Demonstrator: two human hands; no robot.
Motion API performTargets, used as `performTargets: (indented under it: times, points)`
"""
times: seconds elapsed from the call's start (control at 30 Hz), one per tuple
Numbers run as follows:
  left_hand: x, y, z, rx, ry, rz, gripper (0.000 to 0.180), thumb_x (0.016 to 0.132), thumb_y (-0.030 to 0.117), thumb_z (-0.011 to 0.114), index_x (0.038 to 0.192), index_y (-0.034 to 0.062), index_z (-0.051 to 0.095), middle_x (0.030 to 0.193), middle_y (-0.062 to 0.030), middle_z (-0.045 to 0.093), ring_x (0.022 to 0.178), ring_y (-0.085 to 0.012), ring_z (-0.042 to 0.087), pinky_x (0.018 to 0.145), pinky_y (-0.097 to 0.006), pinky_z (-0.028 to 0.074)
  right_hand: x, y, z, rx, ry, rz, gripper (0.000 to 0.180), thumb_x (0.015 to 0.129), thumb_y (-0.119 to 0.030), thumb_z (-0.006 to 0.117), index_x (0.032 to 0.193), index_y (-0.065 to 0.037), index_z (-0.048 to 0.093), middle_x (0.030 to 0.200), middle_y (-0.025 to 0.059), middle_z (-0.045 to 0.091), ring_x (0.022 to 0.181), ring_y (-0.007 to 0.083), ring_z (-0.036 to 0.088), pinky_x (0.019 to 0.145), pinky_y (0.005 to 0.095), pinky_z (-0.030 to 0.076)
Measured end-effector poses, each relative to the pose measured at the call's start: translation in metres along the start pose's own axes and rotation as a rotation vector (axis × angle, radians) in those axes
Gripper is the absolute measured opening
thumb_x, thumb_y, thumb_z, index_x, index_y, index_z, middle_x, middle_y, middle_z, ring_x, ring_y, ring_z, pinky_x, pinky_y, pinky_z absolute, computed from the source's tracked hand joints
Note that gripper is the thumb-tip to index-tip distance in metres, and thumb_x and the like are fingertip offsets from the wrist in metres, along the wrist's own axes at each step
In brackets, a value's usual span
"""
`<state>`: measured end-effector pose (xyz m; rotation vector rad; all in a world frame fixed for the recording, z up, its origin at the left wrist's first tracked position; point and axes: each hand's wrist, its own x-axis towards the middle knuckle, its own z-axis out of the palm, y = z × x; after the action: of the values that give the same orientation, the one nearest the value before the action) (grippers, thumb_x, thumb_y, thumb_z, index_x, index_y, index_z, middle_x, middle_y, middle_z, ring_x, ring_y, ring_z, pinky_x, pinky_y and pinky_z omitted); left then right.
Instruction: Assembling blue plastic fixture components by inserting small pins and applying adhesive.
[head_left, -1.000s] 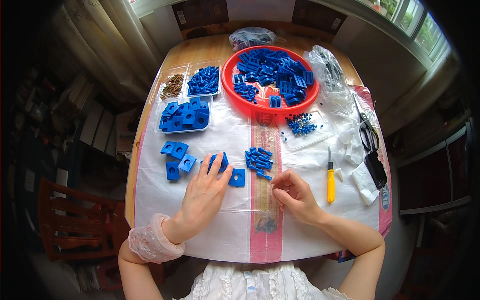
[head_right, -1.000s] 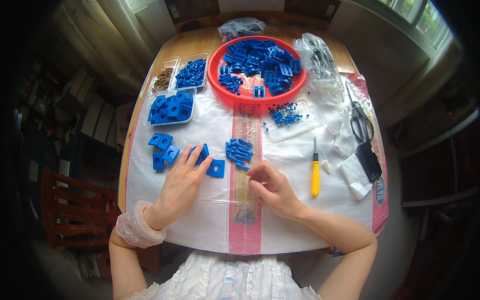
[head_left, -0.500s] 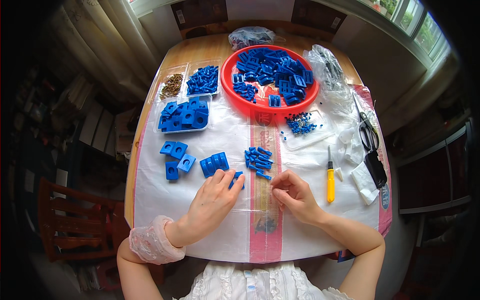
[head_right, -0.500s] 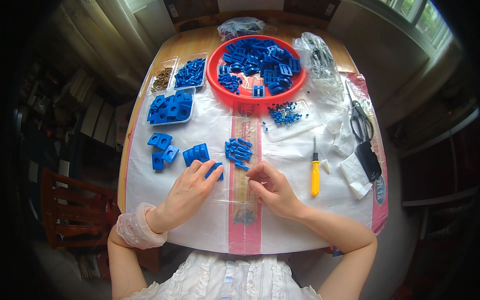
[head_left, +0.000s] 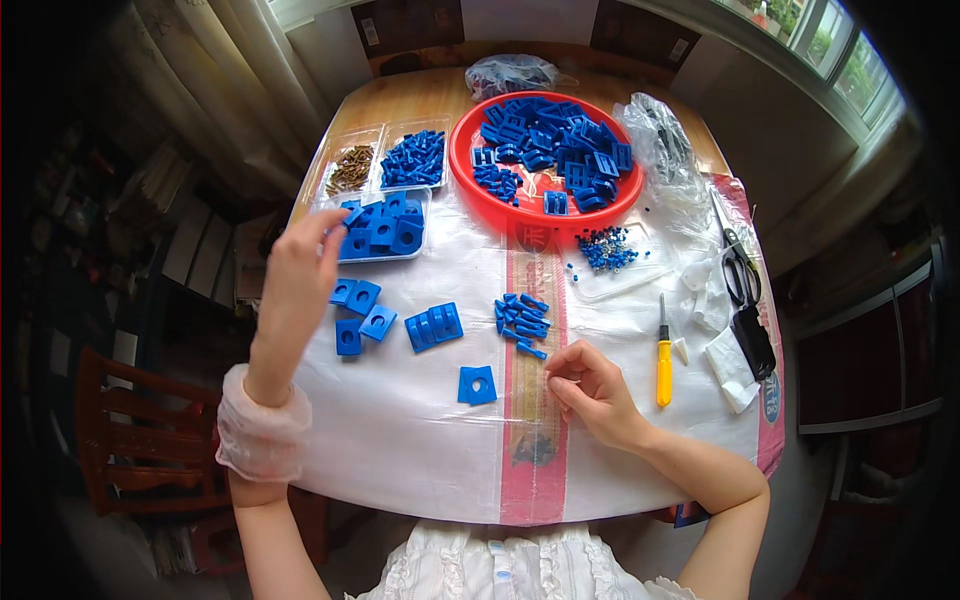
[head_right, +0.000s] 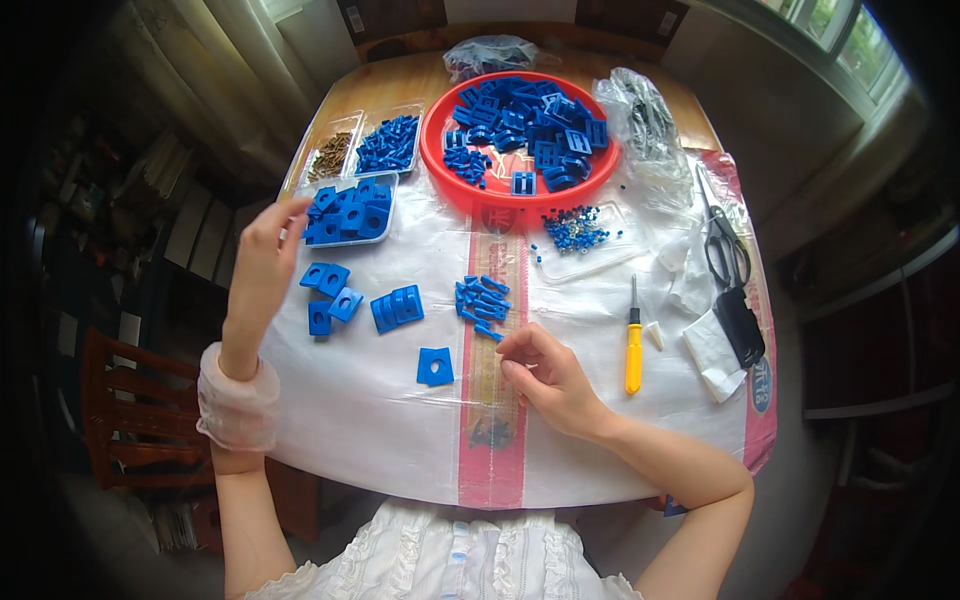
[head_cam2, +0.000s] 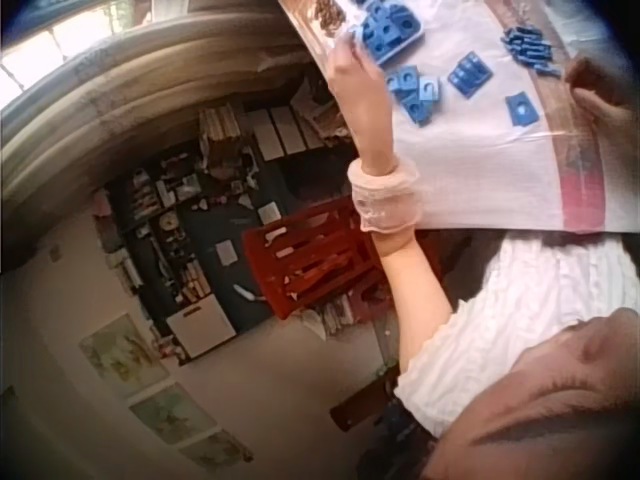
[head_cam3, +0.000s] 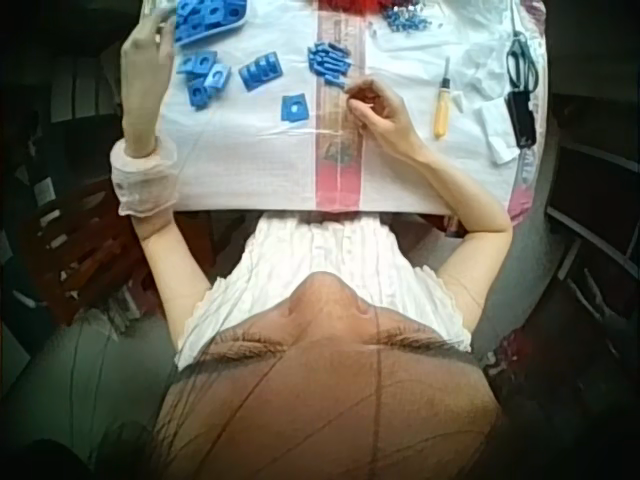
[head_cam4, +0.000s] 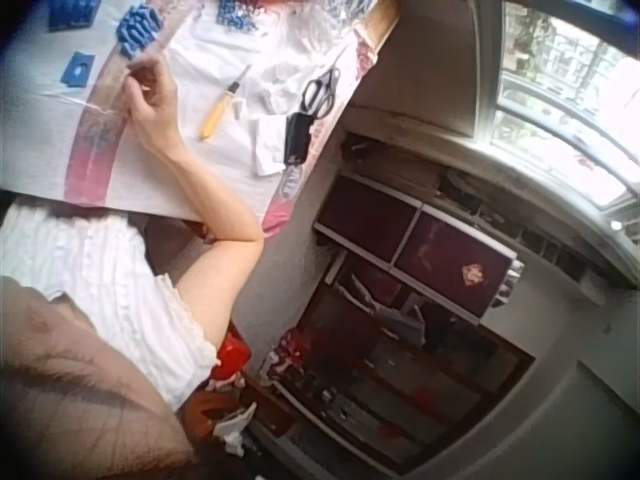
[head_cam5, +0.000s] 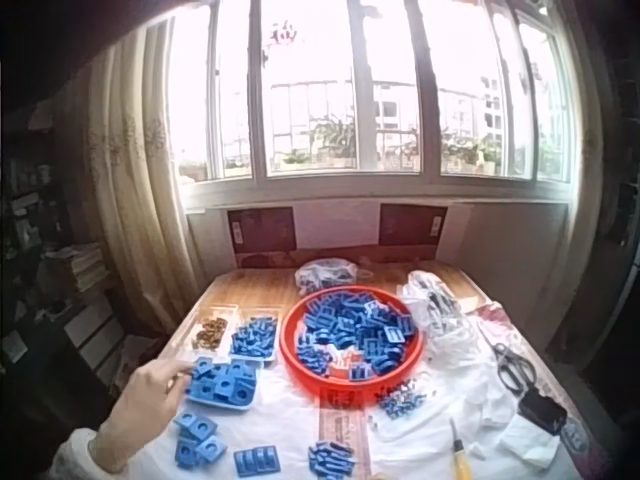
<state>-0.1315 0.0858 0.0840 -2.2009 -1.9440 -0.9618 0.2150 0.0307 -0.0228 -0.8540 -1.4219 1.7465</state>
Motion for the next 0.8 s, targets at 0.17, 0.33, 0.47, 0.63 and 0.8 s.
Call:
performTargets:
  times: [0.17, 0.33, 0.47, 0.63, 0.8]
  points:
    - [0.021, -0.092, 0.011, 0.238, -0.11, -0.39, 0.025, 0.094, 0.019, 0.058, 0.107, -0.001, 0.065, 0.097, -0.0199, 0.071, 0.09, -0.0351, 0.069, 0.081, -0.043, 0.052, 0.0, -0.001, 0.0, -0.015, -0.005, 0.012, 0.012, 0.095, -0.003, 0.055, 0.107, -0.001, 0.053, 0.09, 0.002, 0.057, 0.07, 0.0031, 0.052, 0.054, 0.0194, 0.046]
    - [0.016, -0.115, 0.035, 0.118, -0.219, -0.416, 0.027, 0.091, 0.015, 0.058, 0.109, -0.0031, 0.064, 0.088, -0.0193, 0.071, 0.084, -0.0322, 0.071, 0.078, -0.04, 0.054, 0.0, 0.0, -0.001, -0.01, -0.007, 0.009, 0.011, 0.095, -0.003, 0.056, 0.106, 0.0, 0.053, 0.089, 0.0017, 0.057, 0.069, 0.0032, 0.052, 0.054, 0.0193, 0.046]
    - [0.014, -0.119, 0.036, -0.102, -0.245, -0.433, 0.028, 0.089, 0.007, 0.056, 0.113, -0.0073, 0.06, 0.083, -0.0197, 0.071, 0.075, -0.0242, 0.073, 0.068, -0.034, 0.056, 0.0, 0.001, 0.0, -0.004, -0.008, 0.01, 0.011, 0.095, -0.002, 0.056, 0.105, 0.0, 0.053, 0.088, 0.0015, 0.057, 0.069, 0.0031, 0.052, 0.054, 0.0191, 0.045]
    - [0.011, -0.105, 0.033, -0.201, -0.304, -0.468, 0.03, 0.089, 0.001, 0.055, 0.117, -0.007, 0.057, 0.081, -0.0147, 0.07, 0.068, -0.0166, 0.07, 0.062, -0.028, 0.055, 0.0, 0.001, 0.0, -0.011, -0.004, 0.003, 0.011, 0.095, -0.002, 0.056, 0.105, 0.0, 0.054, 0.088, 0.0013, 0.056, 0.068, 0.0028, 0.052, 0.053, 0.019, 0.045]
    - [0.01, -0.084, 0.038, -0.338, -0.369, -0.477, 0.029, 0.091, 0.002, 0.056, 0.119, -0.0064, 0.057, 0.081, -0.0118, 0.069, 0.067, -0.0143, 0.068, 0.063, -0.027, 0.055, 0.0, 0.001, 0.0, -0.006, -0.006, -0.003, 0.011, 0.094, -0.002, 0.056, 0.105, 0.0, 0.054, 0.088, 0.0014, 0.057, 0.068, 0.0027, 0.052, 0.053, 0.0189, 0.045]
